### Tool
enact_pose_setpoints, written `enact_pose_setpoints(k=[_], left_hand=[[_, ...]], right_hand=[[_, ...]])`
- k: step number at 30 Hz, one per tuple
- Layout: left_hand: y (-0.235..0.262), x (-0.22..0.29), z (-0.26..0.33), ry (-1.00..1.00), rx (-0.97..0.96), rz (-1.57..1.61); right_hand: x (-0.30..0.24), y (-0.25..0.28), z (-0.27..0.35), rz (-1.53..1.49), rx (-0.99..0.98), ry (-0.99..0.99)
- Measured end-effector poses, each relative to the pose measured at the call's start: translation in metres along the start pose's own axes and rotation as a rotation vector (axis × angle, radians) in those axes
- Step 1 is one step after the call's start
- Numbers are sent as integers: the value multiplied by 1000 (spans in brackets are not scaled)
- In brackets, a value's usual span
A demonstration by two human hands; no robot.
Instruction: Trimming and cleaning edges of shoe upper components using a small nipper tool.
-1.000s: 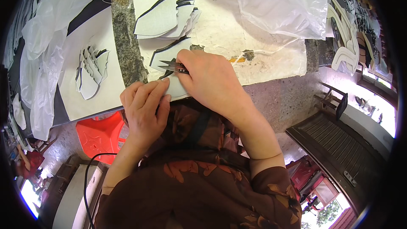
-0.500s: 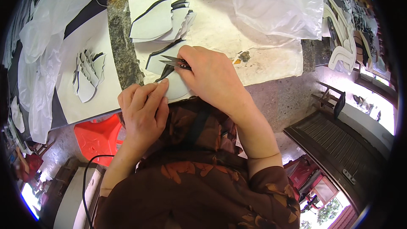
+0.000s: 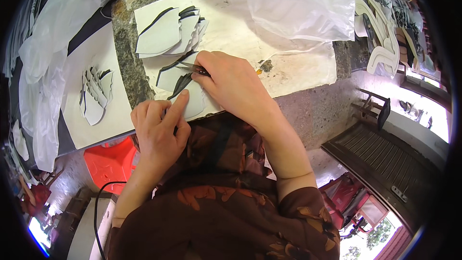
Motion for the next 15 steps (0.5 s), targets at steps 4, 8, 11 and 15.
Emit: enact_pose_setpoints(k=[4,8,11,15], left_hand=[[0,0,-1,3,-11,5],[0,1,-3,10,-30,21],[1,2,-7,8,-54,25],[1,5,-11,26,-101,8]], right_hand=[[1,1,0,-5,-7,15],[4,1,-1,-15,-9,11],[6,3,-1,-24,-14,-2],[8,3,-2,-27,-8,-27]])
Point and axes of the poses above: each hand's wrist, its own z-axis away from the middle knuckle, its own y-axis out of the back of the hand, x = y × z, the point moved 4 cm from there along -z, towards the middle knuckle, and after that the axes turned 2 degrees about y, right-handed, at the moved point
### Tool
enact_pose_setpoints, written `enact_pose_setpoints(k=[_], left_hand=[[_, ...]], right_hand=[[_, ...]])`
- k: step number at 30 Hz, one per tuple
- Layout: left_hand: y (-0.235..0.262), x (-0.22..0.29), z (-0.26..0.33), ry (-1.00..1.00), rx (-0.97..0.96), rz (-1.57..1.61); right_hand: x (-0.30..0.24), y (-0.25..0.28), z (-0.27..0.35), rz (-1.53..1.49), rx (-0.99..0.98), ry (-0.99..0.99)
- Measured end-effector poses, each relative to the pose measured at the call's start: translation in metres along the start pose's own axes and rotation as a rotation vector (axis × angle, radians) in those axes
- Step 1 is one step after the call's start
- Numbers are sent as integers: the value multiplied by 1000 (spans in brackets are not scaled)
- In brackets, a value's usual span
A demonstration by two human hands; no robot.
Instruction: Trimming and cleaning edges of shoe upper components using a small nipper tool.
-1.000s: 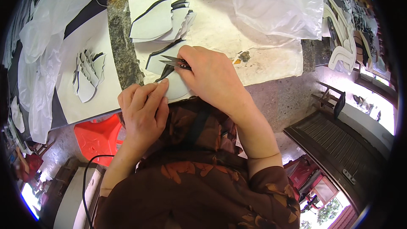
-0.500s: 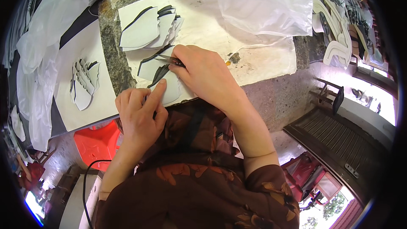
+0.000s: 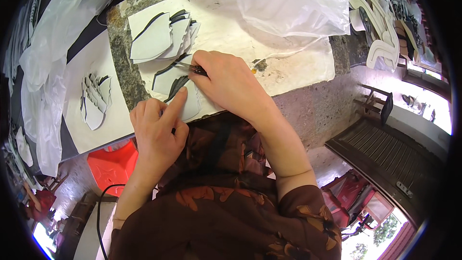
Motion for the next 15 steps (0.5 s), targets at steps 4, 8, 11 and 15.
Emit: enact_pose_setpoints(k=[4,8,11,15], left_hand=[[2,5,-6,35,-79,-49],[3,8,-9,30,-92,-62],[3,9,-11,30,-110,-75],[2,10,-11,37,-118,-91]], right_hand=[[1,0,1,-7,23,-22],[1,-1,2,-9,37,-39],[2,-2,3,-18,58,-41],[2,-7,7,16,102,-10]])
Point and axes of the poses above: each hand's wrist, its own z-axis away from the middle knuckle, its own y-axis out of the back of the hand, x = y × z, the point moved 4 cm from there along -z, towards the middle knuckle, and after that the axes turned 2 degrees about y, right-handed, at the moved point
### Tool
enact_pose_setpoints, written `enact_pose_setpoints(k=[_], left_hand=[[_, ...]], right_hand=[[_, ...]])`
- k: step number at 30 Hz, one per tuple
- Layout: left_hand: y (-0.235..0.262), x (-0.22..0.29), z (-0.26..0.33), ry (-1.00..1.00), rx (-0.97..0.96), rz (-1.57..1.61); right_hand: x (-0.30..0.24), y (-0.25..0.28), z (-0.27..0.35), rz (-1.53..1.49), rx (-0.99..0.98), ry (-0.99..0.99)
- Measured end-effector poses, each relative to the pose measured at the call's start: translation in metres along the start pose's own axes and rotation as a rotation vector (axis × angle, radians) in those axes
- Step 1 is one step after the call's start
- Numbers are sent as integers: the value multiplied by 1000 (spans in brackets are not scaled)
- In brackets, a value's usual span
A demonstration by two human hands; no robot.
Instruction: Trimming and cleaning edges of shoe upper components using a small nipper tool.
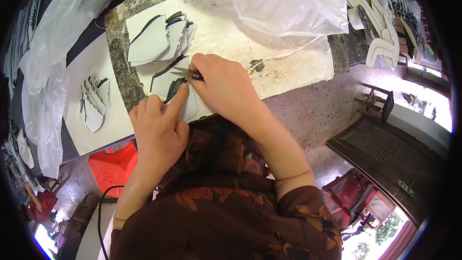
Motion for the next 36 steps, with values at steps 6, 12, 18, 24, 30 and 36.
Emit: enact_pose_setpoints(k=[6,12,18,24,30,36], left_hand=[[-11,-12,10,25,125,112],[-18,-14,17,36,206,136],[-16,-15,13,43,231,175],[-17,-17,13,32,235,177],[-18,-20,11,41,229,208],[0,-23,-3,55,48,311]], right_hand=[[3,-6,9,13,89,46],[10,12,10,-303,-30,-70],[4,11,16,-125,-12,-59],[2,2,28,9,128,32],[3,1,26,-245,136,-55],[0,-3,24,-258,29,137]])
Point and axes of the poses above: each hand's wrist, its own z-axis away from the middle knuckle, its own y-axis out of the back of the hand, x = y × z, the point moved 4 cm from there along -z, towards the middle knuckle, and after that the axes turned 2 degrees about y, right-handed, at the moved point
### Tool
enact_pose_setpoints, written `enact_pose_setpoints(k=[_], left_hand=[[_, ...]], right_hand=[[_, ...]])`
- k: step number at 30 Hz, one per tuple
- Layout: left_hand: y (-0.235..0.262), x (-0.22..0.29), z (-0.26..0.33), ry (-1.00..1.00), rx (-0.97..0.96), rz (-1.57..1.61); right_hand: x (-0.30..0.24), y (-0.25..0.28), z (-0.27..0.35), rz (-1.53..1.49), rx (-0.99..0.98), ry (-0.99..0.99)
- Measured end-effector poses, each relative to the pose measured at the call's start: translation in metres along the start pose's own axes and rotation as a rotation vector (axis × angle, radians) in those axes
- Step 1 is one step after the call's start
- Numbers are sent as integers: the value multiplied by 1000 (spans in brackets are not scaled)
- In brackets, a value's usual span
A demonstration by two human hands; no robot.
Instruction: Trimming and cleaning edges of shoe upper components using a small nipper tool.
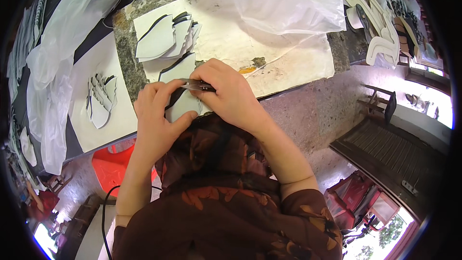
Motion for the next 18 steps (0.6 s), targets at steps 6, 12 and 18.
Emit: enact_pose_setpoints(k=[6,12,18], left_hand=[[5,2,-4,7,-122,-8],[11,0,-11,-49,-116,-123],[47,-2,-11,-16,-250,220]], right_hand=[[2,-6,6,62,76,242],[5,-1,15,-296,94,-40],[-3,22,12,-574,178,-187]])
Point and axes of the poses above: each hand's wrist, its own z-axis away from the middle knuckle, its own y-axis out of the back of the hand, x = y × z, the point moved 4 cm from there along -z, towards the middle knuckle, and after that the axes turned 2 degrees about y, right-handed, at the moved point
